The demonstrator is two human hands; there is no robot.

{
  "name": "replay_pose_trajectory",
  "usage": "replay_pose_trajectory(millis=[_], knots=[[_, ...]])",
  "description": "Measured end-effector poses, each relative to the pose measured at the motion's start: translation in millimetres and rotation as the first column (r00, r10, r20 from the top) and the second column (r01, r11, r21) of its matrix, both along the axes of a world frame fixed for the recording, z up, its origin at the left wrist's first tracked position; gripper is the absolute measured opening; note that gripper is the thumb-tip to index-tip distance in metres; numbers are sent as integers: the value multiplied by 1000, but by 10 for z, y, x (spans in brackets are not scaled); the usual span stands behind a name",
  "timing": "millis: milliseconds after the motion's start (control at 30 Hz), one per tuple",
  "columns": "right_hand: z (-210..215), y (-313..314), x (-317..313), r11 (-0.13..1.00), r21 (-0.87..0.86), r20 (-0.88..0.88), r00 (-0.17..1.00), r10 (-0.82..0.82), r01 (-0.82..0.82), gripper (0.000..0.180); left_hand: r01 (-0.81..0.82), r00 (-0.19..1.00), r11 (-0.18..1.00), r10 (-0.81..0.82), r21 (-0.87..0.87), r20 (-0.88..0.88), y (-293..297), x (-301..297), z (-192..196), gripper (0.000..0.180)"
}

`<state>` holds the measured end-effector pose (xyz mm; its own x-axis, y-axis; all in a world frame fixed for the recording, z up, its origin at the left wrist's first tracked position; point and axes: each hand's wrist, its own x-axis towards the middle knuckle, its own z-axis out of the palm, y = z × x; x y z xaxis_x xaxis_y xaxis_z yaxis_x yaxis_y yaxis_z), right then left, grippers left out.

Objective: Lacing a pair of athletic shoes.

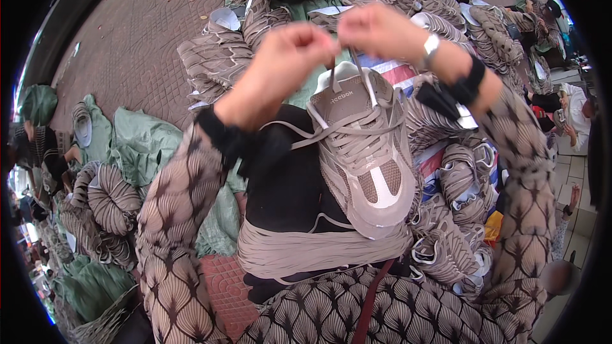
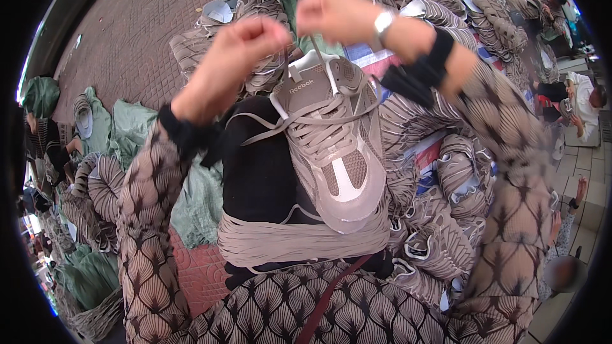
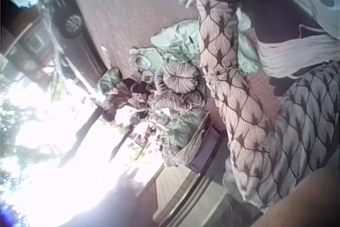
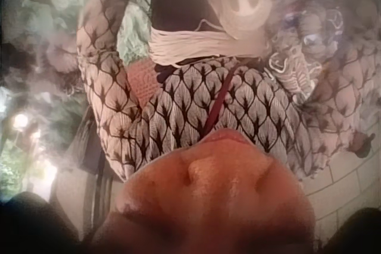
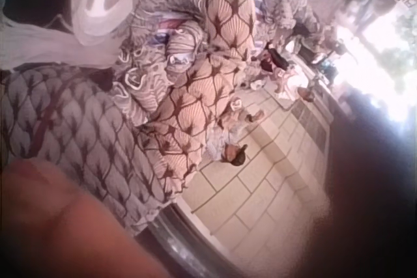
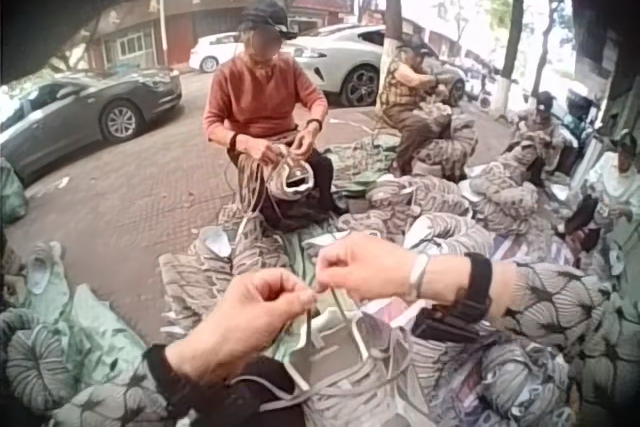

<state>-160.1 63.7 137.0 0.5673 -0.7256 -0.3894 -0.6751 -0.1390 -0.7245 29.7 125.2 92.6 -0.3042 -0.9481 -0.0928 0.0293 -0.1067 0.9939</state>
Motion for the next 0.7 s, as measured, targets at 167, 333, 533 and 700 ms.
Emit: replay_pose_trajectory(millis=[167,333,533,700], knots=[[-160,-890,81,782,7,428,705,-565,623,15,-182,981,983,182,4,-69,-824,-9,28,10],[-175,-264,122,904,420,580,741,-339,84,24,-116,989,984,101,-138,-107,-758,67,93,10],[-257,-888,-198,962,175,738,619,-269,209,24,0,907,1000,-2,-6,-421,-1223,-458,56,25],[-223,-683,-41,921,83,682,652,-331,380,22,69,910,946,70,316,-408,-818,-555,-39,30]])
